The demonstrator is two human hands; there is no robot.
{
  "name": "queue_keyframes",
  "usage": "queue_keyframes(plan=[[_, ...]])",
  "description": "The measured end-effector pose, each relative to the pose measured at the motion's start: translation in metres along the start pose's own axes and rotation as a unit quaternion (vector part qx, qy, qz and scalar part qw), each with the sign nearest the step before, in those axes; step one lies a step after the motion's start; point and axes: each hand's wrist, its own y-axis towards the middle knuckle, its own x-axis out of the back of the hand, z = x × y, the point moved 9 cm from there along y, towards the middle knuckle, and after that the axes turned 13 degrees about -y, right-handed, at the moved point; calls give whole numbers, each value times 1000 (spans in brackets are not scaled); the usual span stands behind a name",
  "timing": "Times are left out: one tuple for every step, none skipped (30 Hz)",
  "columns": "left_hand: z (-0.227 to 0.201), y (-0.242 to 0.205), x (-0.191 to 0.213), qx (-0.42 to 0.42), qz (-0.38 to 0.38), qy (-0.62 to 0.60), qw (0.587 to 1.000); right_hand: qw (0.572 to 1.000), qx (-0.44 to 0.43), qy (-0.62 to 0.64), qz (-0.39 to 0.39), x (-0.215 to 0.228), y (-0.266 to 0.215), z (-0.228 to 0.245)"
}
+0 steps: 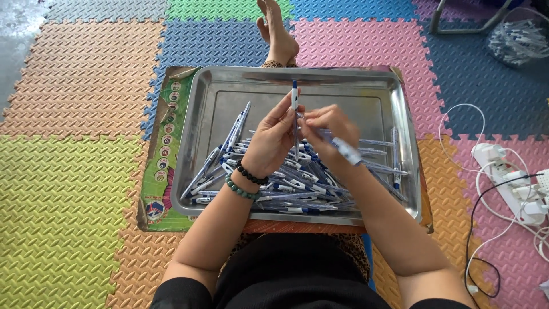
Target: Manually assembling ballpoint pens by inserting ink refills into barrels and attaching caps.
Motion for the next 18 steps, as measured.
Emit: queue_keyframes(plan=[[-3, 0, -4, 2, -1, 1, 1000, 1000, -2, 0, -1, 4, -2, -12], [-7, 0, -7, 2, -4, -5, 1000, 997, -40, 71, 4, 5, -4, -30], [-11, 0, -11, 0, -6, -13, 1000, 987, -77, 140, 10, 6, -5, -48], [-16, 3, -8, 0, -6, -13, 1000, 987, -77, 140, 11, 18, -3, -53], [-19, 4, -4, 6, -11, -5, 1000, 977, -128, 158, 68, 18, -5, -64], [-22, 4, 0, 13, -17, 4, 1000, 960, -178, 176, 126, 18, -9, -75], [-32, 5, -1, 11, -16, 4, 1000, 960, -176, 176, 127, 27, -2, -67], [-38, 5, 3, 26, -38, 83, 995, 942, -219, 59, 247, 20, -6, -68], [-44, 4, 7, 44, -58, 162, 984, 896, -256, -61, 358, 20, -17, -71], [-61, 8, 3, 45, -58, 162, 984, 896, -257, -61, 357, 22, -5, -61], [-83, 7, 3, 29, -75, 268, 960, 854, -244, -143, 437, 17, -7, -52], [-104, 7, 3, 14, -90, 371, 924, 800, -226, -222, 510, 15, -11, -45], [-118, 8, 23, 14, -92, 372, 923, 800, -226, -220, 510, 13, -12, -51], [-139, 8, 43, -9, -111, 465, 878, 781, -203, -245, 538, 9, -16, -56], [-159, 7, 63, -30, -129, 552, 824, 759, -181, -269, 565, 6, -22, -61], [-164, -2, 81, -27, -130, 553, 823, 759, -183, -266, 566, 1, -22, -69], [-173, -8, 96, -27, -137, 671, 728, 787, -139, -255, 545, -6, -15, -71], [-181, -15, 110, -27, -140, 773, 618, 812, -95, -244, 521, -12, -8, -71]])
